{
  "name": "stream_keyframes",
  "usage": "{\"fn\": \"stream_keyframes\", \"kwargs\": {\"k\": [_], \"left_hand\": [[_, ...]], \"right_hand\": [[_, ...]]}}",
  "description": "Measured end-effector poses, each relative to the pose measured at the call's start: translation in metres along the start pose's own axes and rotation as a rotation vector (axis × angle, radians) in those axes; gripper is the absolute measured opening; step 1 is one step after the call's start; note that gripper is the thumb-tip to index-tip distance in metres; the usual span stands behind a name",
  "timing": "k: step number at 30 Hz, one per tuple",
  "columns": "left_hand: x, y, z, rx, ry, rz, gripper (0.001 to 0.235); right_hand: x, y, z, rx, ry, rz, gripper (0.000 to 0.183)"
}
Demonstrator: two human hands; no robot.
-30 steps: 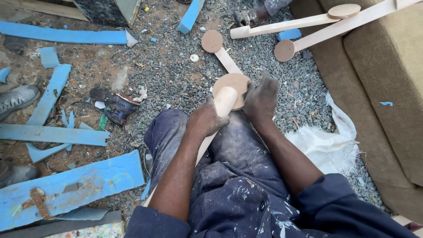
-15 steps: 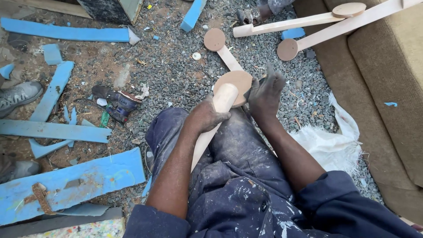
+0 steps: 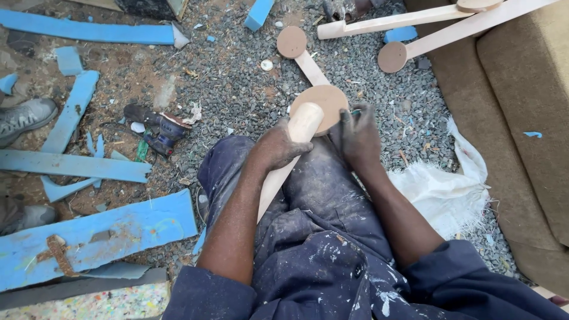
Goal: The person sits on the ground and sands a cylindrical wooden leg using a sanding block. They rotate the leg to smooth different sides and then sand the attached circular wooden disc at the end of the leg.
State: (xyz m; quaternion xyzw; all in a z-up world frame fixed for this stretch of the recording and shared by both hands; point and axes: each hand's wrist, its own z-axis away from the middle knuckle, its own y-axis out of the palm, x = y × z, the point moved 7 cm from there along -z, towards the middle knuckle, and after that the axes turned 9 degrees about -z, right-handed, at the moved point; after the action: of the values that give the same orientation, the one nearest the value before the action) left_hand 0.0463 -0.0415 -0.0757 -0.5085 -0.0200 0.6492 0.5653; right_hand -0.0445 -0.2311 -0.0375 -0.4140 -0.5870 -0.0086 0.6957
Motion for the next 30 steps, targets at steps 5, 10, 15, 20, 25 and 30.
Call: {"fn": "stream_keyframes", "kwargs": {"k": [5, 10, 15, 20, 25, 30], "left_hand": [[-0.01, -0.001, 0.001, 0.004, 0.03, 0.039, 0.089], [-0.004, 0.004, -0.002, -0.01, 0.025, 0.022, 0.093], [0.007, 0.013, -0.014, -0.006, 0.001, 0.006, 0.101], [0.0, 0.004, -0.003, -0.005, -0.007, -0.022, 0.103], [-0.01, -0.002, 0.008, 0.018, -0.013, -0.052, 0.094], [-0.011, -0.004, 0.009, 0.008, -0.005, -0.078, 0.085]], "right_hand": [[-0.014, -0.028, -0.013, -0.046, -0.154, -0.067, 0.043], [-0.009, -0.017, -0.001, 0.003, -0.191, -0.04, 0.041], [0.004, -0.025, 0.003, -0.012, -0.191, -0.042, 0.04], [0.002, -0.016, 0.014, 0.065, -0.153, -0.046, 0.08], [0.01, -0.026, 0.008, -0.007, -0.073, -0.07, 0.076], [0.021, -0.014, 0.019, 0.013, 0.112, -0.016, 0.075]]}}
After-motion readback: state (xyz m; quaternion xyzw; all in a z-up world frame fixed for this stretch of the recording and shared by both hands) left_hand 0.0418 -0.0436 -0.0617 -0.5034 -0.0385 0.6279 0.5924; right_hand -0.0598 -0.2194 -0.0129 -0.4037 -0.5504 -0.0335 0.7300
